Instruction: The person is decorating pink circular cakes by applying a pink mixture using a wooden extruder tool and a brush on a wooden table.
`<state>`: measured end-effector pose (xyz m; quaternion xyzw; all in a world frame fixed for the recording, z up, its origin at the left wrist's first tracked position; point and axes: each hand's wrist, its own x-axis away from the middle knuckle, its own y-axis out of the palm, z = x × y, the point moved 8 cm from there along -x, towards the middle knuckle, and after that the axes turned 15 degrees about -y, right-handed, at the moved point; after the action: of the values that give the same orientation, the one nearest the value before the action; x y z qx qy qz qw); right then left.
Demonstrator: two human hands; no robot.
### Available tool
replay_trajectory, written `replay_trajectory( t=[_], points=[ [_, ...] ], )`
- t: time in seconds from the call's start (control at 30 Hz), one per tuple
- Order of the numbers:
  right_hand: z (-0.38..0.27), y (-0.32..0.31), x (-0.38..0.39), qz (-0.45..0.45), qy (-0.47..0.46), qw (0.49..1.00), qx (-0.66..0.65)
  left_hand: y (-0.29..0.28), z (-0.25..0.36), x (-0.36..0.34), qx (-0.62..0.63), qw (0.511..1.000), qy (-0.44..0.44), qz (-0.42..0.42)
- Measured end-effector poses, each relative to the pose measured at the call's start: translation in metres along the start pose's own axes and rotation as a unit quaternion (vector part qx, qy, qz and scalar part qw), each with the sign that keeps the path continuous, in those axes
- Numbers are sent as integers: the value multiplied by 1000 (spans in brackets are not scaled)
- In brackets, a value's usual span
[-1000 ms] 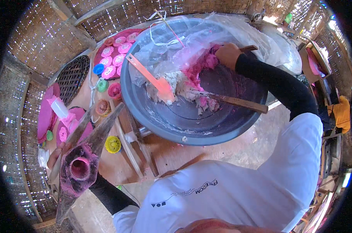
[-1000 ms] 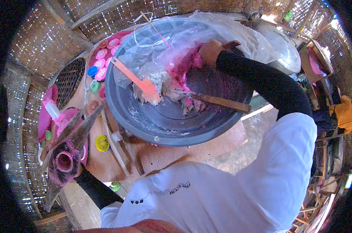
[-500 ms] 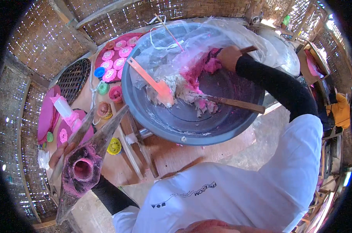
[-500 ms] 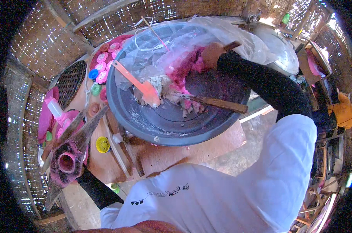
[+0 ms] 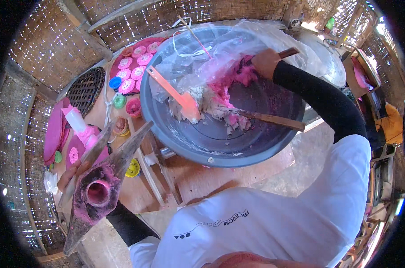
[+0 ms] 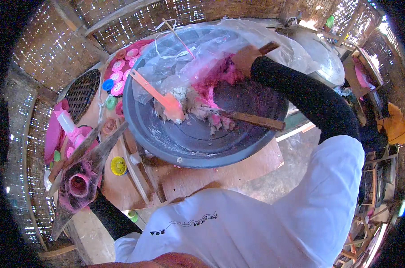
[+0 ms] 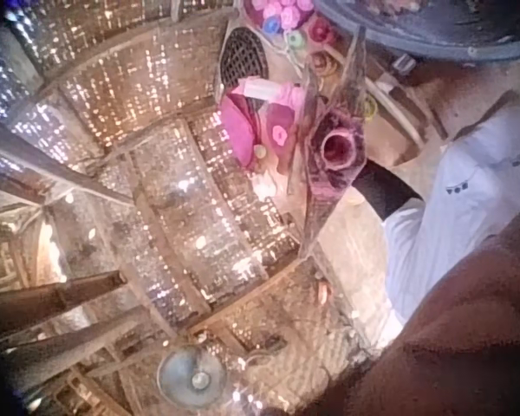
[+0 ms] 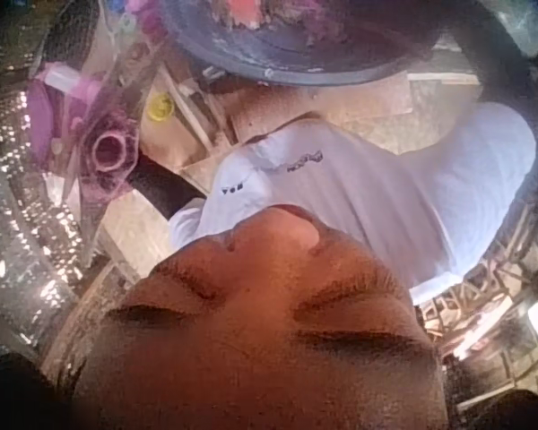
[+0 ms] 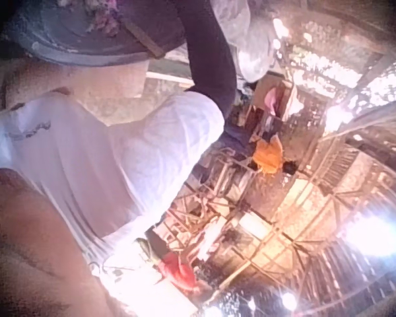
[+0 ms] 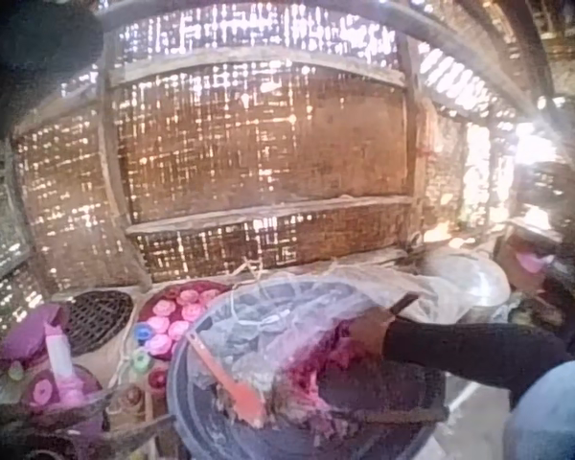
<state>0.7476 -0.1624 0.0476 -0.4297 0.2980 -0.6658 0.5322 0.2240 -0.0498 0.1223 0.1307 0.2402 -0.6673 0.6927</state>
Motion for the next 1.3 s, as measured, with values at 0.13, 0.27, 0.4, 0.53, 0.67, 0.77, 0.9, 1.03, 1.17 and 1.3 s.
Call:
replay_trajectory(
  t=[0.13,0.27,0.4,0.53,0.67,0.77,0.9,1.03,1.17,1.3],
  points=[
    [-3,-3,1,75,-1,997,-23,8,16,6,9,998,34,57],
    [-2,-23,14,26,-9,996,-88,-14,-17,2,-37,997,-1,72],
    [1,-10,10,-20,-2,997,-69,11,25,25,-257,931,233,114],
    [-14,-3,9,40,1,998,-55,14,22,19,-168,961,202,81],
    [-8,-9,14,68,-20,995,-67,29,42,18,-42,982,184,24],
    [4,-12,26,-20,-43,993,-112,17,25,13,28,987,155,23],
    [14,-53,71,80,-76,955,-274,19,34,11,15,986,164,-21],
    [-15,-137,115,264,-80,890,-363,54,55,23,-187,937,283,-87],
    [-78,-199,144,410,-68,817,-400,92,67,16,-238,915,320,-63],
    [-140,-223,140,469,-73,799,-368,85,92,9,-141,966,217,-11]
  ],
)
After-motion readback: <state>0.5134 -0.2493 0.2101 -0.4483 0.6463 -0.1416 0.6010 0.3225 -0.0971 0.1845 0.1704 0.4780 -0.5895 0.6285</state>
